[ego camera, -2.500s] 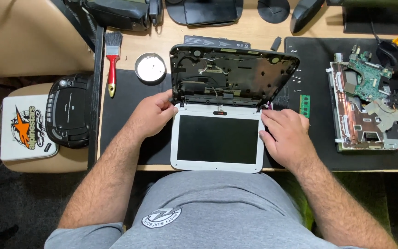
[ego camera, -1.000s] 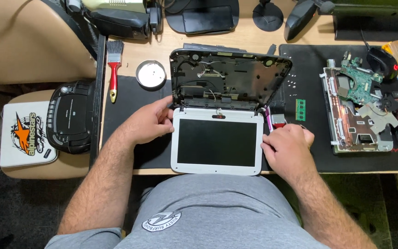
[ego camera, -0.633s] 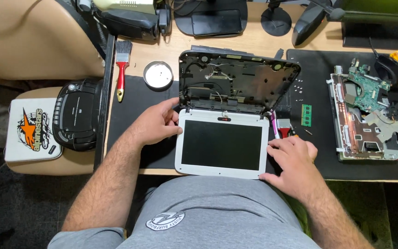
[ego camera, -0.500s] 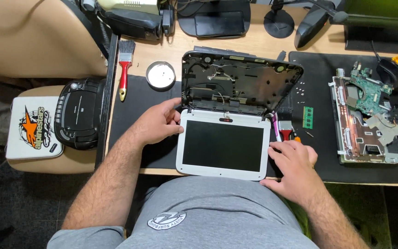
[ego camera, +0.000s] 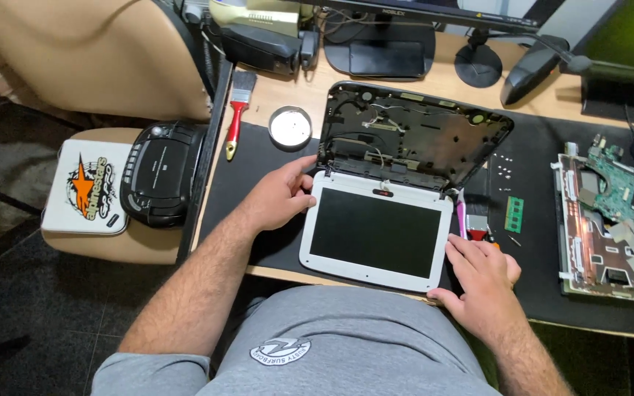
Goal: Disassembling a laptop to remove and clean the internal fan and bracket assembly using a screwdriver and brush.
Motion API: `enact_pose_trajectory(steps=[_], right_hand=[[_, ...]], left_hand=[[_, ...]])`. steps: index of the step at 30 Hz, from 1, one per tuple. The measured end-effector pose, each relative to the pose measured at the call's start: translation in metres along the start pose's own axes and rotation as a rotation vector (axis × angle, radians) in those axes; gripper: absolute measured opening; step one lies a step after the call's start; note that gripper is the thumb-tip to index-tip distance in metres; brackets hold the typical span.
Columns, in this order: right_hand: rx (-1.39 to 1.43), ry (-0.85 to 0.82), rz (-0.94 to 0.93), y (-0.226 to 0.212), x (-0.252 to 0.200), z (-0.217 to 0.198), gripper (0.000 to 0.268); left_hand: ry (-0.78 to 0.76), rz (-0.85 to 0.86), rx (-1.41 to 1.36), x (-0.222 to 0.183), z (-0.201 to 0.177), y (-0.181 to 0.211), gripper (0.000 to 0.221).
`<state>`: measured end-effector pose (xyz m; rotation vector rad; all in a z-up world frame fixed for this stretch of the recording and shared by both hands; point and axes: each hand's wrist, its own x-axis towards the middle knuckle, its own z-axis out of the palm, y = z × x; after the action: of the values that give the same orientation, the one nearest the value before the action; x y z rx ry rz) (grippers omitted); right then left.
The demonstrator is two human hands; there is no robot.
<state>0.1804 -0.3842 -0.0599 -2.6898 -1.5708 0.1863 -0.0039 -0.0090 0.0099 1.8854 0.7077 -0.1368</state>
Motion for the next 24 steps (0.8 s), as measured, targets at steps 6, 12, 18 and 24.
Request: enact_pose_trajectory(steps=[6, 12, 18, 24], right_hand=[[0.014, 0.007, 0.014, 0.003, 0.007, 0.005, 0.097], [0.012, 0.062, -0.015, 0.005, 0.009, 0.009, 0.090], [0.019, 0.218, -0.053, 0.001, 0.002, 0.005, 0.085], [0.088, 0.277, -0.091, -0.001, -0.005, 0.011, 0.072]], left_hand=[[0.086, 0.013, -0.057, 0.000, 0.003, -0.002, 0.070], [0.161, 0.019, -0.043, -0.004, 0.006, -0.003, 0.065], [0.508, 0.105, -0.388, -0.005, 0.012, -0.028, 0.037], [0.549, 0.253, -0.479, -0.023, 0.007, -0.043, 0.021]])
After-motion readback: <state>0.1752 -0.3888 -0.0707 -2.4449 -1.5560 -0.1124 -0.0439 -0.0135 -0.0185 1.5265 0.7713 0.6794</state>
